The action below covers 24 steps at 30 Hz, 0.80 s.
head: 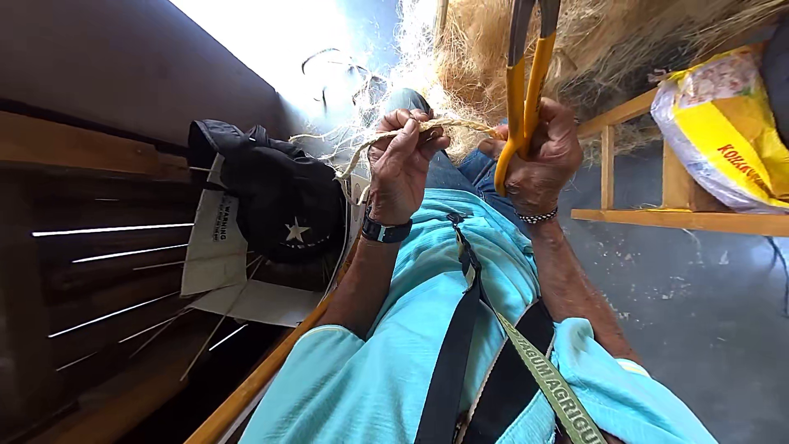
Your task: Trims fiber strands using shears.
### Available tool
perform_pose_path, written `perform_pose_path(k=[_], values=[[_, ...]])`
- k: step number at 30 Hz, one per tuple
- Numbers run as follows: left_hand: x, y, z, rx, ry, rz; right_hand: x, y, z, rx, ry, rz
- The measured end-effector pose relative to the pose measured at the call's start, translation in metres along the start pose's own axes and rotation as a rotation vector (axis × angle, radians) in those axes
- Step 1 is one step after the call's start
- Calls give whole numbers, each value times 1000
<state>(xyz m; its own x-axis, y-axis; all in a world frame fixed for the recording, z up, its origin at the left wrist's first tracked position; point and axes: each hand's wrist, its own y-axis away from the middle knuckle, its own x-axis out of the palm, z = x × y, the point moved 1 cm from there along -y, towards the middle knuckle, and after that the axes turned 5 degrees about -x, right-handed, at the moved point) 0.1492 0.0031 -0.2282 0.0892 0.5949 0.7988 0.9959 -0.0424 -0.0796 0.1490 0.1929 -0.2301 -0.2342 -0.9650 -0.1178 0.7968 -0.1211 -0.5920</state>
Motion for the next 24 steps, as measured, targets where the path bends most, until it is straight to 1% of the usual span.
perform_pose_path(k=[4, 7, 10, 11, 13, 17, 19, 24], values=[[-7, -2, -2, -75, 134, -118, -1, 9, 1, 21, -81, 26], [-11, -2, 2, -129, 229, -131, -3, 15, -1, 15, -102, 65], [-11, -5, 3, -147, 219, -130, -12, 25, 7, 62, -110, 227], [-12, -6, 3, -150, 208, -123, -14, 26, 5, 77, -129, 255], [-14, -10, 3, -154, 185, -121, -19, 28, 1, 115, -160, 281], [-21, -18, 0, -148, 170, -172, -38, 26, -2, 224, -87, 292], [-23, -23, -2, -127, 173, -203, -55, 29, 0, 250, -4, 321], [-33, -32, -4, -55, 150, -210, -90, 47, 12, 99, 520, 446]])
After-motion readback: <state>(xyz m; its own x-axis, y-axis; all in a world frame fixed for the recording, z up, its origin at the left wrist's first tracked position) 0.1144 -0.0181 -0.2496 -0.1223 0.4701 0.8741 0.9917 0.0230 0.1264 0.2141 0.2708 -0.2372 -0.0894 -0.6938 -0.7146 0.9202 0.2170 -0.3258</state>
